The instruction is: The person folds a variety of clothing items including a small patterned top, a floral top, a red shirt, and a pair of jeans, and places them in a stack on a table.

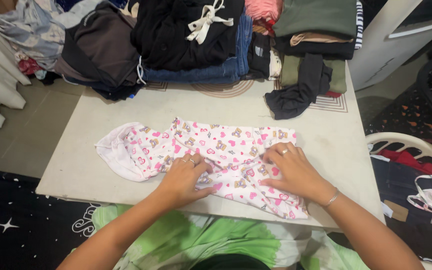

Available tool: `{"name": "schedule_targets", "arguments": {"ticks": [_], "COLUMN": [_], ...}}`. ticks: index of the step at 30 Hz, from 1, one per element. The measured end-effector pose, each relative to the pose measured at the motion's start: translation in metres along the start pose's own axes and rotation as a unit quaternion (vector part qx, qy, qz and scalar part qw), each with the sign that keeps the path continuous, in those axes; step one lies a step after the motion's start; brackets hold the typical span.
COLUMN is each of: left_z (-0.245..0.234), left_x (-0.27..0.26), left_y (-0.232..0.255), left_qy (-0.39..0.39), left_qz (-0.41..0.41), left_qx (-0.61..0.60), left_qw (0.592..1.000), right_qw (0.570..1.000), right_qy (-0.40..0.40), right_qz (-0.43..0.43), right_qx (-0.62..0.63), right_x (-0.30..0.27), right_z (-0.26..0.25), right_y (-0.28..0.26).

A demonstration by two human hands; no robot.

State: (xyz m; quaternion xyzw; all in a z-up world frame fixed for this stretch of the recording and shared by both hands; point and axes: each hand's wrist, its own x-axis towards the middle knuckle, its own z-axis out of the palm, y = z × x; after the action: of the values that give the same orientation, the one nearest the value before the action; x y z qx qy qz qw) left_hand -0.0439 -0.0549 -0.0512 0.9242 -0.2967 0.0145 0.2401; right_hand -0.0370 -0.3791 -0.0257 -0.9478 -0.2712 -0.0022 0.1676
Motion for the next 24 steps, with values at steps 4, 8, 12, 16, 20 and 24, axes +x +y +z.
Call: {"name": "schedule_targets", "arguments": {"ticks": [4,8,12,16,20,24], "left_z": [0.020,0.032,0.021,-0.001,-0.010,-0.010], "left_x": [-0.009,-0.015,-0.022,-0.027,-0.024,-0.029], "left_y": [-0.010,-0.020,-0.013,0.002,0.007,-0.002], "left_qy": [0.042,0.002,0.054,-0.014,-0.017,-0.166], "left_qz": [0.072,0.197,0.276,0.168,0.211,0.077], "left_qx": [-0.110,-0.185,-0.101,-0.195,-0.150,-0.235], "left_qw": [0.990,0.963,0.954,0.966,0.966,0.955], "right_qw": [0.997,0.997,0.992,0.989,0.897,0.908], "right_qy": [-0.034,-0.043,-0.120,-0.104,-0.307,-0.302], "right_qz": [-0.020,-0.038,0.013,-0.092,-0.169,-0.178], "right_qx": [0.064,0.044,0.037,0.050,0.269,0.232], "right_x": [-0.005,-0.001,0.007,-0.004,-0.045,-0.054], "right_z": [0.013,0.014,0.007,-0.020,-0.035,-0.029], "right_y": [0.003,0.002,-0.011,-0.038,-0.081,-0.061]}}
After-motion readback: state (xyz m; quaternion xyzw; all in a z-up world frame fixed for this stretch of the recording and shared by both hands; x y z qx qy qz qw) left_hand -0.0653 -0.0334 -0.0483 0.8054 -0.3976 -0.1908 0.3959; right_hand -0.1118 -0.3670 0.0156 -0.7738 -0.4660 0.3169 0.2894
